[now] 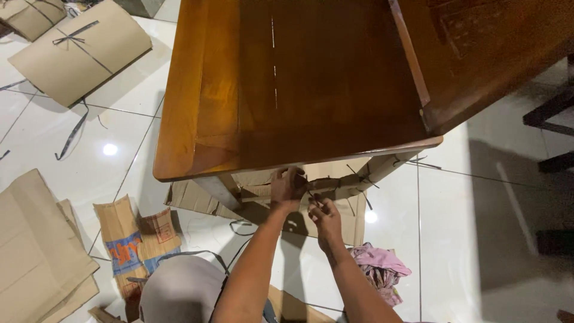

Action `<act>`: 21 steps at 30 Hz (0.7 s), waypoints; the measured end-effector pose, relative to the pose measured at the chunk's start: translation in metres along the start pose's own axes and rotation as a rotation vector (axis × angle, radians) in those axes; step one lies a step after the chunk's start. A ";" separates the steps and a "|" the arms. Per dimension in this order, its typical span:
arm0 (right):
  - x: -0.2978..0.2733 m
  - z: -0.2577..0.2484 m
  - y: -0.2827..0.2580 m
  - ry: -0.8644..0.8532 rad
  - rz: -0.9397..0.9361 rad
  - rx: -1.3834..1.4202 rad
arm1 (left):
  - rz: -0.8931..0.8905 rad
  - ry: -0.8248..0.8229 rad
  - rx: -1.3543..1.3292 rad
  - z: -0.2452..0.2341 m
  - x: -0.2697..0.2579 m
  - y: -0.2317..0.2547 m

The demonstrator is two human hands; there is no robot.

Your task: Wrapping wooden chair legs with cardboard and securing them with plastic ties.

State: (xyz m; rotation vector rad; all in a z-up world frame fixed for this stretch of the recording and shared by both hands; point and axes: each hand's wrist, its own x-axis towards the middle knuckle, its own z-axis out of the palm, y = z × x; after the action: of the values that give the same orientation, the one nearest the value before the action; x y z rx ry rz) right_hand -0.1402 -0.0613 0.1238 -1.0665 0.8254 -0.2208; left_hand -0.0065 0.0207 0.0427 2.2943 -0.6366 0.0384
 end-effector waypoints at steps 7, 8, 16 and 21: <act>0.025 0.001 0.007 0.105 -0.148 -0.240 | 0.057 0.089 0.098 0.022 0.000 -0.012; 0.027 0.000 0.001 0.121 -0.162 -0.498 | 0.066 0.065 0.088 0.023 0.000 -0.011; 0.061 -0.017 0.038 0.162 -0.766 -1.195 | 0.100 0.066 0.116 -0.041 -0.003 0.042; 0.028 0.011 -0.013 0.062 -0.883 -1.397 | 0.082 0.005 0.151 -0.039 -0.001 0.038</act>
State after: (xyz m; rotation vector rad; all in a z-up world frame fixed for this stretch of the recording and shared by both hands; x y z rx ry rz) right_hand -0.1110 -0.0751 0.1230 -2.7383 0.4252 -0.4280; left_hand -0.0184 0.0244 0.0952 2.4104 -0.7474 0.1346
